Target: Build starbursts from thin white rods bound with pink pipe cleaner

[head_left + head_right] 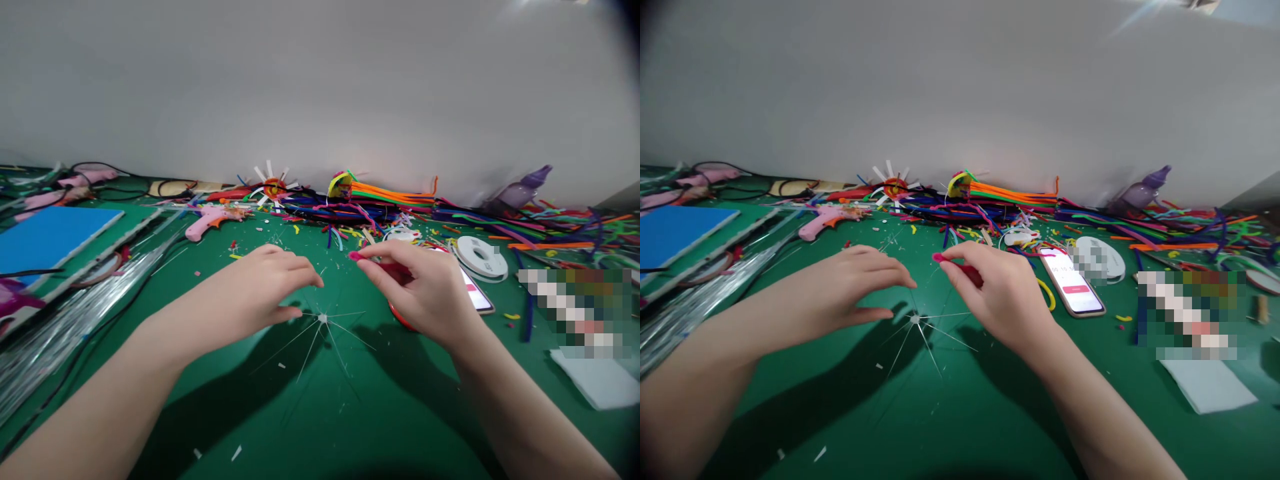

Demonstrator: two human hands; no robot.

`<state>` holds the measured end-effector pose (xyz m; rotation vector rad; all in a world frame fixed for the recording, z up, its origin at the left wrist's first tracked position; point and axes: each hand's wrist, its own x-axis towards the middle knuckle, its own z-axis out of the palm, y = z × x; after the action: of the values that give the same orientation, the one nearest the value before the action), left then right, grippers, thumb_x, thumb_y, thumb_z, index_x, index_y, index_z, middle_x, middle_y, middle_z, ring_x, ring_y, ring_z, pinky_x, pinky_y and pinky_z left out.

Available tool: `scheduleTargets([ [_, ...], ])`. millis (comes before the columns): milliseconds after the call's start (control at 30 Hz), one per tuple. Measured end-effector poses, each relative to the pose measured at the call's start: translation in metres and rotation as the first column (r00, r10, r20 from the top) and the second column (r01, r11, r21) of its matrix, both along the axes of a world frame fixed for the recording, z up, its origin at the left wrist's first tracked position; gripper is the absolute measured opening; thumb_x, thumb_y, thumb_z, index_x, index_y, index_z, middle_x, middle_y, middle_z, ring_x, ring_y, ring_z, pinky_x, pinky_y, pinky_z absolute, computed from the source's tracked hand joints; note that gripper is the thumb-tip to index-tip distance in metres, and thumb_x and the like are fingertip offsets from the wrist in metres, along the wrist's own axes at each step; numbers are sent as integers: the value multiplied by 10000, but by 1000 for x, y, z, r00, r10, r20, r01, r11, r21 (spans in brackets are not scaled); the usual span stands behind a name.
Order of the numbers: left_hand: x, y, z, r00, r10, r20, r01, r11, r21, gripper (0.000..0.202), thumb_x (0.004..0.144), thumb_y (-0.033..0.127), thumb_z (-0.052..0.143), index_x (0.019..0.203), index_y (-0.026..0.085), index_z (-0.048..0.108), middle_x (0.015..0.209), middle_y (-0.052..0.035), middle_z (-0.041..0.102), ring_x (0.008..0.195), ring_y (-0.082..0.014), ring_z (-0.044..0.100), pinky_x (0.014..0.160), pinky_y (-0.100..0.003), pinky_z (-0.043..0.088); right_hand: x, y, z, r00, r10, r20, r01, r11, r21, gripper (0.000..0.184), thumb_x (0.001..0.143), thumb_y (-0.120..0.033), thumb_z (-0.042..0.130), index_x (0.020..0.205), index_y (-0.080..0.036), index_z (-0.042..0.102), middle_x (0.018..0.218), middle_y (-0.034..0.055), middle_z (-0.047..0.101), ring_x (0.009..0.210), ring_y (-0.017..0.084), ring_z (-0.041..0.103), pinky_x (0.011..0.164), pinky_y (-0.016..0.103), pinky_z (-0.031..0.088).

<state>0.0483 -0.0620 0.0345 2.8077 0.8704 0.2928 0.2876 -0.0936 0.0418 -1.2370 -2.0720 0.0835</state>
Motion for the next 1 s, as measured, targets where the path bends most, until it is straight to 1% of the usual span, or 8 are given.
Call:
scheduleTargets([
  [100, 7, -5, -5, 996, -61, -70, 61, 998, -2, 226, 815, 274, 639, 1030, 244, 576, 1031, -2, 644, 954, -196, 576, 881, -352, 356, 0, 1, -1, 1000, -22, -7, 22, 1000, 16, 134, 871, -291, 572, 925, -214, 667, 638, -22, 650, 492, 78, 530, 499, 212, 379],
  [267, 17, -10, -6, 992, -125, -20, 125, 992, -4, 110, 851, 234, 575, 960, 235, 588, 939, -6, 649, 920, -188, 583, 889, -349, 339, -2, 1, -2, 1000, -25, 14, 24, 999, 41, 141, 875, -296, 562, 932, -217, 664, 619, -22, 647, 490, 83, 536, 494, 218, 378],
  [433, 18, -14, -1, 989, -135, -63, 136, 991, 13, 123, 866, 246, 541, 983, 234, 580, 957, -14, 638, 886, -188, 576, 876, -356, 336, 0, 0, -2, 999, -29, 20, 28, 998, 49, 135, 875, -294, 563, 931, -223, 663, 636, -25, 658, 495, 80, 544, 497, 217, 385],
  [500, 21, -16, -2, 984, -139, -113, 142, 990, 25, 148, 842, 245, 572, 988, 221, 572, 1006, -22, 626, 897, -196, 570, 871, -362, 337, 0, 0, -2, 1000, -27, 16, 26, 998, 51, 131, 873, -288, 567, 933, -220, 662, 646, -24, 663, 493, 78, 545, 495, 215, 387],
  [600, 28, -17, -8, 973, -156, -171, 171, 982, 77, 202, 811, 162, 571, 1009, 198, 559, 1069, -41, 607, 937, -208, 565, 873, -368, 337, -1, 0, -2, 1000, -20, 19, 19, 998, 65, 126, 870, -278, 571, 936, -218, 660, 672, -21, 674, 500, 79, 552, 495, 215, 391],
  [767, 37, -17, -13, 969, -163, -184, 187, 975, 120, 116, 847, 131, 490, 922, 181, 565, 925, -36, 626, 833, -182, 571, 829, -350, 359, -1, 0, -3, 1000, -16, 26, 14, 997, 80, 123, 870, -275, 571, 936, -219, 658, 688, -22, 680, 495, 75, 549, 502, 210, 406],
  [900, 35, -14, -9, 994, -99, -54, 105, 986, 131, 148, 885, 146, 447, 924, 185, 585, 912, -20, 645, 764, -151, 574, 850, -354, 361, 4, 1, 0, 999, -51, 0, 50, 989, 142, 113, 854, -270, 590, 924, -222, 666, 678, -28, 674, 488, 69, 536, 501, 204, 420],
  [1000, 28, -10, -3, 987, 59, 150, -70, 995, 72, 137, 873, 213, 503, 963, 208, 606, 938, -2, 662, 801, -154, 588, 823, -339, 388, 11, 2, 7, 984, -162, -76, 176, 956, 234, 106, 827, -271, 623, 904, -225, 679, 680, -28, 668, 502, 75, 539, 490, 212, 423],
])
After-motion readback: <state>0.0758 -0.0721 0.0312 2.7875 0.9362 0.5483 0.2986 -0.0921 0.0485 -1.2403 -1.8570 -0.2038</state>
